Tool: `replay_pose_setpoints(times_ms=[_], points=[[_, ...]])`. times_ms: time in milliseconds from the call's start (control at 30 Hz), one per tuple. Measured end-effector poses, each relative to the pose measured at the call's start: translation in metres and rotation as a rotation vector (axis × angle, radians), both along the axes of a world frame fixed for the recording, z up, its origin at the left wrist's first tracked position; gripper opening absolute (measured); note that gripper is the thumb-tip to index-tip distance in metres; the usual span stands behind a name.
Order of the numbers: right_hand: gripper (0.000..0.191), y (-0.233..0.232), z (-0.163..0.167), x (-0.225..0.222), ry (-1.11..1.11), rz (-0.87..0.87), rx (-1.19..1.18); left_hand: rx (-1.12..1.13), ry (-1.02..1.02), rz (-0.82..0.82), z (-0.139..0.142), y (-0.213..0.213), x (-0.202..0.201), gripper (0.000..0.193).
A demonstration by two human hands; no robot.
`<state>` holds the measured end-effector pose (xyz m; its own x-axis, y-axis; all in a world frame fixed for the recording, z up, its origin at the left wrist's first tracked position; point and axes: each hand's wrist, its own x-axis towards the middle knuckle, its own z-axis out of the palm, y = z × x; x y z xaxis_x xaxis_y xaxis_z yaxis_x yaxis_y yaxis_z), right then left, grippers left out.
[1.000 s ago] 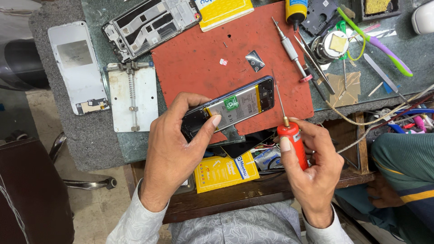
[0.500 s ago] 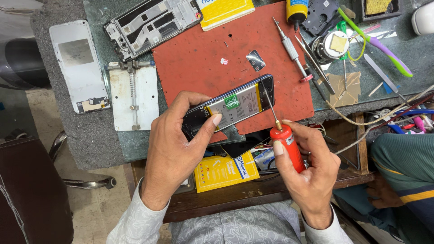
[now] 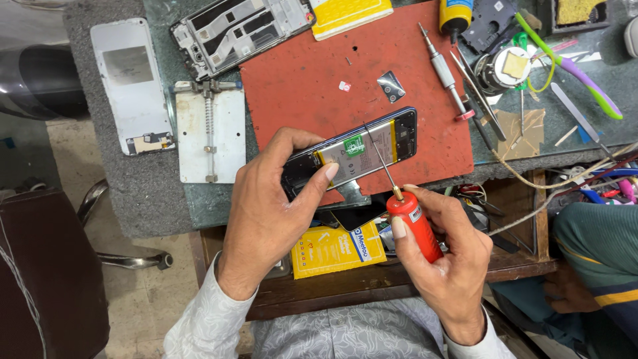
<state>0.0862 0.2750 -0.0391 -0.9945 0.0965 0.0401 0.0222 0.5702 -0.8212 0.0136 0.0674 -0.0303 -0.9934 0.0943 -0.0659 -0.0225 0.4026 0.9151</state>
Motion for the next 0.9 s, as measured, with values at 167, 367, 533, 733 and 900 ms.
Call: replay_pose_setpoints(times_ms=[167,367,533,733,900], points=[[0.038,-0.006,-0.002,0.001,0.001,0.023,-0.015,0.016,0.029,-0.005,-0.001,-0.003,0.001,0.022],[0.037,-0.002,-0.010,0.008,0.054,0.027,-0.100,0.054,-0.013,-0.002,-0.001,-0.006,0.001,0.022],[0.037,0.011,-0.007,0.017,0.092,-0.073,-0.243,0.324,-0.054,0.030,-0.002,-0.016,-0.005,0.025],[0.037,0.022,-0.006,0.015,0.089,-0.074,-0.318,0.309,-0.019,0.030,-0.007,-0.026,-0.016,0.024],[0.037,0.023,-0.006,0.013,0.034,-0.106,-0.273,0.118,0.072,-0.014,-0.013,-0.024,-0.034,0.027]])
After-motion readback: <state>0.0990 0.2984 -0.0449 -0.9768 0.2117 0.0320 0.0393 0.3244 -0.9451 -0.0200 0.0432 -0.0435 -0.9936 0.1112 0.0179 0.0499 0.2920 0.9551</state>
